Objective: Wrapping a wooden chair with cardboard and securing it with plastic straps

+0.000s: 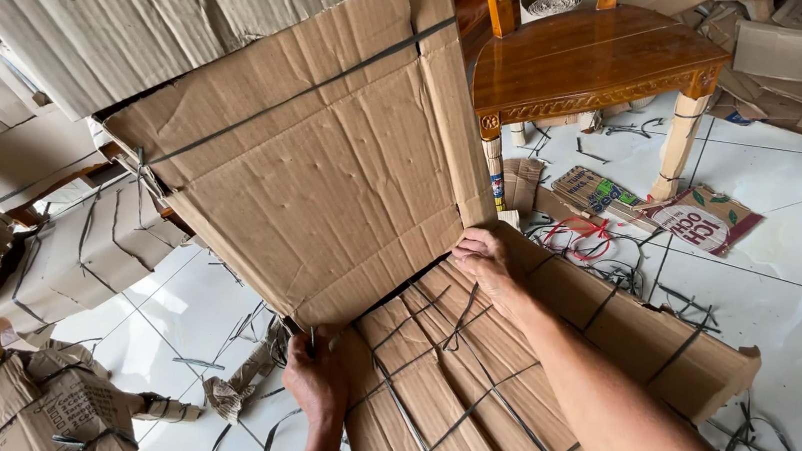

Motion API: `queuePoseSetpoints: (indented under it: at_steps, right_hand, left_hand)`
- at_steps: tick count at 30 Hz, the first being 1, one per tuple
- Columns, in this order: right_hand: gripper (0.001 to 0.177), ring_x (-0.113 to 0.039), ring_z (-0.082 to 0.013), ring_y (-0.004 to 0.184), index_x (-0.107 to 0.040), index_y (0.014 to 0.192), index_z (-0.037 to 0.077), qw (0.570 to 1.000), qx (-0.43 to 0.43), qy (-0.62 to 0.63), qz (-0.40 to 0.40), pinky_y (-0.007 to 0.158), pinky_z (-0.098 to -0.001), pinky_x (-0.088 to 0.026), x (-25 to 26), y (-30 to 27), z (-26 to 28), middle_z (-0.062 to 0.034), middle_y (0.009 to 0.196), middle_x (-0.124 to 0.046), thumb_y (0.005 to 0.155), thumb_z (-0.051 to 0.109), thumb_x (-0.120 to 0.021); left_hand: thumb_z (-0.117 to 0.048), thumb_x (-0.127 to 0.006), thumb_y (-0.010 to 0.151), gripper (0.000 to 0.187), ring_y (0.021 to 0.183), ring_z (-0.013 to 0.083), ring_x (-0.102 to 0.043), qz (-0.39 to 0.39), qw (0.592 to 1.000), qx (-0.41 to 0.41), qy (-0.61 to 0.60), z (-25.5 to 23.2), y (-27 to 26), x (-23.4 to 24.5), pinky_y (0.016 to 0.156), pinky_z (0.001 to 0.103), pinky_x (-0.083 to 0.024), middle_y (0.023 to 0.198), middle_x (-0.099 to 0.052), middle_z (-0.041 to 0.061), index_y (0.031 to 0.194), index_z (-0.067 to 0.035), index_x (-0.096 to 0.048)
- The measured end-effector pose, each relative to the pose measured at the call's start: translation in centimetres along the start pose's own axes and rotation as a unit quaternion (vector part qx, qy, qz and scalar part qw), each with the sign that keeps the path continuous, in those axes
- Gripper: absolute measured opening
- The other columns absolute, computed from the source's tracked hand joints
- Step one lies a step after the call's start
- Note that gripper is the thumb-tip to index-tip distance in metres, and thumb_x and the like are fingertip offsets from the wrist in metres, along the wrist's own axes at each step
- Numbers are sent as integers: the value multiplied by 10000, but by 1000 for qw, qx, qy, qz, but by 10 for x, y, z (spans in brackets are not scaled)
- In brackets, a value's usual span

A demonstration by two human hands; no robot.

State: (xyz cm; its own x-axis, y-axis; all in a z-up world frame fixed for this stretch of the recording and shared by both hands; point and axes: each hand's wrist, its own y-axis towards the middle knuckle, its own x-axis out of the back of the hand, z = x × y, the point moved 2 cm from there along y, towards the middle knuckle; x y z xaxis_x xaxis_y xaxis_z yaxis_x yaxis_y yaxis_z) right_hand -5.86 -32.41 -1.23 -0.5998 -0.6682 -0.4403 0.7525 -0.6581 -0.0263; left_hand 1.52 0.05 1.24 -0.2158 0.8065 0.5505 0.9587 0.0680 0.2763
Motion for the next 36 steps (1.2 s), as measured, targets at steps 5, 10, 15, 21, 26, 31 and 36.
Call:
queuePoseSetpoints:
  at_steps: [5,10,15,21,26,31,36]
  right_hand:
    - [377,-739,-279,904,-458,1245,92,978,-8,-93,-185,690,-362,-682,-9,-17,39,-183,1206,-595,939,-116,-527]
    - [725,-705,-303,1140,-220,1617,163,923,-93,-313,-204,862,-377,-654,-31,-46,108,-141,1477,-547,980,16,-535]
    - [808,-529,-232,993,-123,1670,199,908,-147,-367,-139,839,-373,-415,-7,-9,86,-127,1192,-500,997,99,-560]
    - [564,-695,-238,1057,-490,1345,56,961,-118,-229,-102,864,-258,-637,3,9,83,-179,1281,-654,841,-140,-653]
    - [469,-726,-333,1088,-655,1234,-25,990,-72,-45,-117,912,-370,-652,15,13,78,-254,1261,-699,803,-208,-635]
    - [649,-681,-282,1044,-497,1452,-28,987,-72,126,-70,1084,-429,-545,39,20,65,-236,1217,-677,830,-212,-485]
    - [672,-673,-254,1098,-478,1488,-31,987,-46,147,-39,1097,-410,-520,43,20,63,-197,1208,-682,835,-192,-475]
  left_hand:
    - [-569,-628,932,514,941,455,-649,26,999,30,9,-17,-7,9,820,512,-457,965,-734,219,1008,-64,-570]
    - [-554,-791,814,679,918,478,-632,4,993,118,2,-29,-13,15,762,523,-443,984,-683,246,1091,-62,-414]
    - [-712,-691,750,910,1131,470,-591,41,991,123,35,-44,-15,25,920,517,-438,1215,-635,287,1298,-32,-437]
    - [-871,-565,699,1073,1056,434,-692,157,967,137,145,-42,8,11,906,496,-533,1141,-724,303,1125,106,-685]
    - [-740,-724,680,842,1118,410,-650,96,986,125,54,-24,13,2,1002,475,-492,1152,-612,206,1146,-39,-751]
    - [-632,-758,759,645,982,379,-618,67,996,64,7,-7,17,-9,914,473,-478,1027,-581,170,913,-11,-677]
    - [-534,-745,809,628,1102,384,-611,46,997,30,-46,-35,3,4,1000,474,-459,1125,-600,182,1170,-21,-714]
